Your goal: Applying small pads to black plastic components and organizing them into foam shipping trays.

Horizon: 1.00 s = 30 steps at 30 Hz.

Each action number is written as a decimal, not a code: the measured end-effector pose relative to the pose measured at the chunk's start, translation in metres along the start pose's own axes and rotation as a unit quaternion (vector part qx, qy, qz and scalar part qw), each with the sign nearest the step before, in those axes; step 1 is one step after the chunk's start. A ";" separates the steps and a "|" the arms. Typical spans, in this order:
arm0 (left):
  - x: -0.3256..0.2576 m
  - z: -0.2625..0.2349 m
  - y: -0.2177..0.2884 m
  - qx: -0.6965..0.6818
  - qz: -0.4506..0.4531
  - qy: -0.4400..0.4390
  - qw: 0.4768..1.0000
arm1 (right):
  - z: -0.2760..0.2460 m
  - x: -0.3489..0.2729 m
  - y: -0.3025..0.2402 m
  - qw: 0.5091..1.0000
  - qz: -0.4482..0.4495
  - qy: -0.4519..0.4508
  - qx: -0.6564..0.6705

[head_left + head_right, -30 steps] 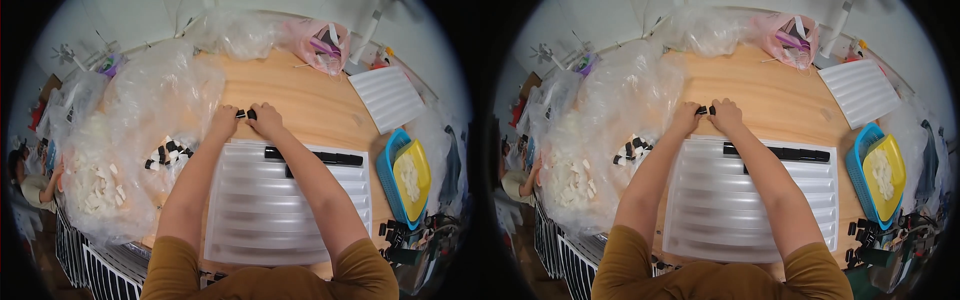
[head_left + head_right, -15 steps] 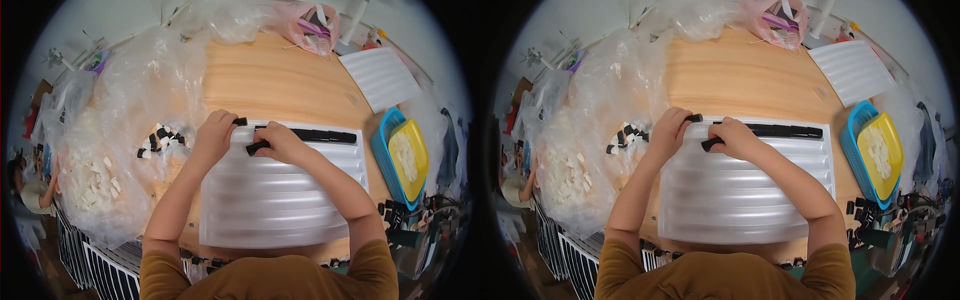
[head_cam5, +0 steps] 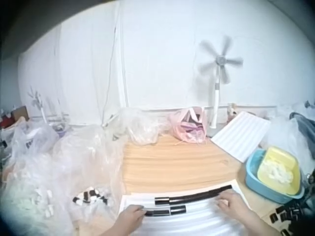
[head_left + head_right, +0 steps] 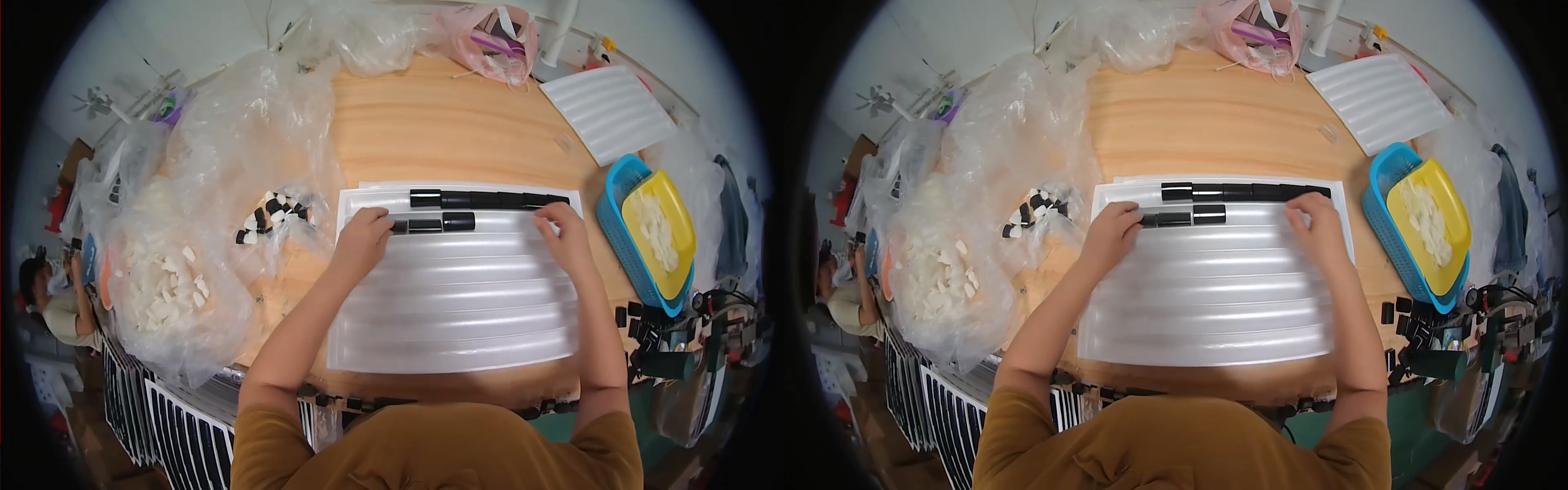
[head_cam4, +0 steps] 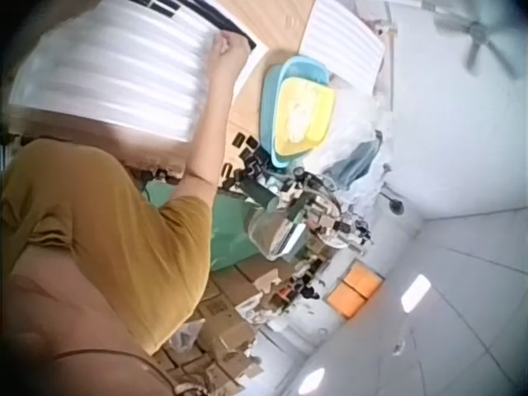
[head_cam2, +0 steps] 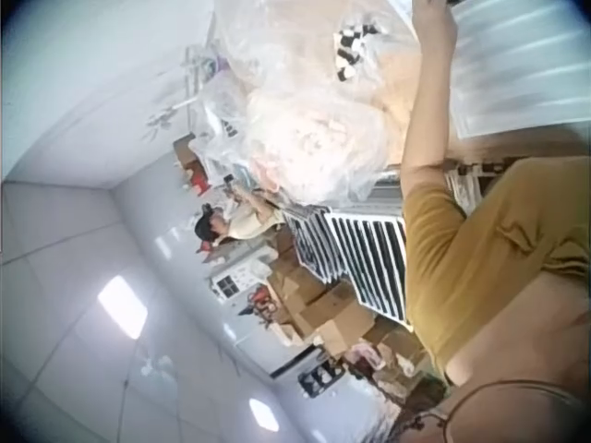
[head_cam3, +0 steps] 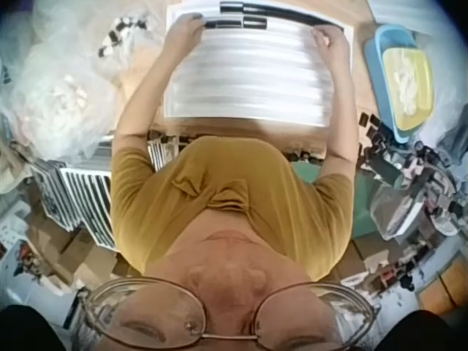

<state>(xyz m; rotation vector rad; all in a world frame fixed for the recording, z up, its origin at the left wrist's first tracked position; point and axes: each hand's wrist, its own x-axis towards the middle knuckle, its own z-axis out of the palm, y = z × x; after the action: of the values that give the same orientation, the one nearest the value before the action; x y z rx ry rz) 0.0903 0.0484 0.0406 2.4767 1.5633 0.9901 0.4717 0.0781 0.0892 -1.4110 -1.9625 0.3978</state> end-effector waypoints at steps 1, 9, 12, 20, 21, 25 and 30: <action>0.001 0.000 -0.002 -0.026 -0.010 0.006 1.000 | -0.008 -0.009 0.005 1.000 -0.001 -0.001 0.003; -0.012 0.002 0.021 -0.144 -0.029 0.027 0.989 | -0.055 -0.075 0.065 0.958 0.082 0.166 -0.217; -0.033 -0.036 0.022 0.154 -0.125 0.114 0.973 | -0.060 -0.086 0.088 0.958 0.221 0.072 -0.168; -0.095 -0.037 0.029 -0.063 -0.378 -0.059 0.922 | -0.031 -0.087 0.126 0.973 0.185 0.053 -0.127; -0.100 -0.034 0.031 -0.099 -0.391 -0.055 0.913 | -0.029 -0.089 0.128 0.972 0.200 0.063 -0.104; -0.126 -0.007 -0.012 -0.187 -0.401 0.032 0.896 | -0.017 -0.076 0.124 0.970 0.230 0.020 -0.074; -0.065 0.013 -0.016 -0.095 -0.339 0.072 0.933 | -0.014 -0.055 0.169 0.968 0.228 0.065 -0.083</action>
<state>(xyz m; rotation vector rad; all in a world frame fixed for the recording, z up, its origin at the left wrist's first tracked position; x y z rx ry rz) 0.0661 0.0059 -0.0069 1.5635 2.0290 1.1230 0.6118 0.0875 -0.0203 -1.9524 -1.5862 0.3392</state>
